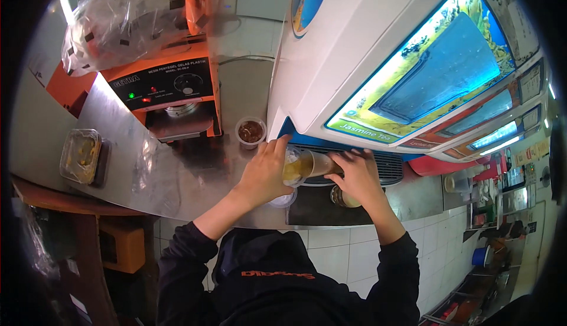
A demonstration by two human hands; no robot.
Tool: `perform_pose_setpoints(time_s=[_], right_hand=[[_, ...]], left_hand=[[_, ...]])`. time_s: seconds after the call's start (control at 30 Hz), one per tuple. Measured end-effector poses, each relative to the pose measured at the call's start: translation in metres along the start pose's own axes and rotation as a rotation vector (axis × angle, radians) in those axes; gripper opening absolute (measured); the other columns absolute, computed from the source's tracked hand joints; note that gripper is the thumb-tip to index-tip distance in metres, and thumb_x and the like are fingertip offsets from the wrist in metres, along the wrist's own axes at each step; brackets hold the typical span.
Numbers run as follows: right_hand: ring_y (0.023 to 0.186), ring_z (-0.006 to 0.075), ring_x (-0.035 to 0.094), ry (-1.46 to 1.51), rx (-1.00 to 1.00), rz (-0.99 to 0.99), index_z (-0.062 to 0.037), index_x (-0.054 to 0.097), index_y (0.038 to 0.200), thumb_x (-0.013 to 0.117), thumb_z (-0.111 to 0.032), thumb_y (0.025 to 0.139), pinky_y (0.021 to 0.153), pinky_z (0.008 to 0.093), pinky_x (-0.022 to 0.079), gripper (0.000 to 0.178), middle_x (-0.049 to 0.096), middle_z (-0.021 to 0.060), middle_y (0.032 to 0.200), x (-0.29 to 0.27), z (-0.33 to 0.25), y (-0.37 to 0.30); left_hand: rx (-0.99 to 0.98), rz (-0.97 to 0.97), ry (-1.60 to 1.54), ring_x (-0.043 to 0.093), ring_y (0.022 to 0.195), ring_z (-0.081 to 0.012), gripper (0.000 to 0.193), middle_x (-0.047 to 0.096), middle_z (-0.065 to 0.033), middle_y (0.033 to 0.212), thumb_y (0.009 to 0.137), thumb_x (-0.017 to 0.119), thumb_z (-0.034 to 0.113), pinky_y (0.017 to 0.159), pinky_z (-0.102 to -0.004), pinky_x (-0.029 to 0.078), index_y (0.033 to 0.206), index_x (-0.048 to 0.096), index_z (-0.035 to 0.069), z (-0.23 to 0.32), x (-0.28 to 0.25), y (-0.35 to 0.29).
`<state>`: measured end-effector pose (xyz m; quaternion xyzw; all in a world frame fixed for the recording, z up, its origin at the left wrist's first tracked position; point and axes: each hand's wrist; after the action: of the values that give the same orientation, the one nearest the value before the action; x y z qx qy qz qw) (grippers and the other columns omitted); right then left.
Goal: The person prepares iced drinks by scooping ice into plastic cups from a bucket, filling the cups with beverages from a dispenser, and then sealing the lids on the cups using a heat-sealing machine.
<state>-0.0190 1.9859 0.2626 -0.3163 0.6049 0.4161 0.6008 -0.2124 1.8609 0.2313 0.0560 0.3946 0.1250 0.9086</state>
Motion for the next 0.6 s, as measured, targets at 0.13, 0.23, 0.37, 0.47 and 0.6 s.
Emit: perform_pose_setpoints(time_s=[0.13,0.23,0.37,0.47,0.6], right_hand=[[0.091,0.0222,0.060,-0.104,-0.012,-0.027,-0.0127,0.061,0.102,0.073,-0.032,0.067,0.082,0.0383,0.040,0.041,0.064,0.0043,0.086,-0.013,-0.008,0.002],[0.090,0.0197,0.059,-0.190,-0.043,-0.044,-0.0123,0.061,0.103,0.074,-0.030,0.066,0.080,0.0362,0.041,0.042,0.062,0.0029,0.085,-0.023,-0.014,0.005],[0.088,0.0187,0.058,-0.264,-0.082,-0.058,-0.0112,0.062,0.103,0.075,-0.027,0.065,0.077,0.0339,0.041,0.043,0.059,0.0024,0.085,-0.030,-0.020,0.011],[0.087,0.0188,0.057,-0.325,-0.115,-0.056,-0.0105,0.061,0.104,0.074,-0.025,0.065,0.074,0.0324,0.041,0.043,0.057,0.0029,0.086,-0.030,-0.023,0.011],[0.088,0.0190,0.057,-0.450,-0.130,-0.078,-0.0090,0.061,0.103,0.073,-0.021,0.068,0.074,0.0304,0.041,0.039,0.056,0.0048,0.084,-0.034,-0.040,0.012]], left_hand=[[-0.033,-0.052,-0.024,0.045,0.114,-0.0354,0.091,0.048,-0.0204,0.116,0.051,0.079,0.014,0.094,-0.0404,0.041,0.128,0.032,-0.001,0.002,0.002,-0.001],[0.000,-0.009,-0.015,0.046,0.112,-0.0358,0.091,0.049,-0.0202,0.115,0.051,0.078,0.014,0.093,-0.0405,0.042,0.128,0.032,-0.001,0.000,0.005,-0.004],[-0.009,0.007,-0.027,0.046,0.110,-0.0361,0.092,0.049,-0.0201,0.115,0.051,0.078,0.014,0.092,-0.0405,0.042,0.128,0.031,-0.001,-0.002,0.006,-0.010],[-0.021,0.004,-0.034,0.046,0.110,-0.0362,0.092,0.048,-0.0201,0.116,0.051,0.078,0.014,0.092,-0.0403,0.043,0.128,0.031,-0.001,0.000,0.006,-0.013],[-0.038,0.015,-0.050,0.047,0.108,-0.0347,0.093,0.049,-0.0189,0.115,0.049,0.079,0.012,0.090,-0.0397,0.044,0.128,0.031,-0.001,-0.002,0.008,-0.016]])
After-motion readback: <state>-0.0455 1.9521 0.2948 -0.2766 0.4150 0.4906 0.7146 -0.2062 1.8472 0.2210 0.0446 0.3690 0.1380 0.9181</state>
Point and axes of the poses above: each hand's wrist, its own y-axis towards the middle knuckle, its own x-axis out of the palm, z = x × y
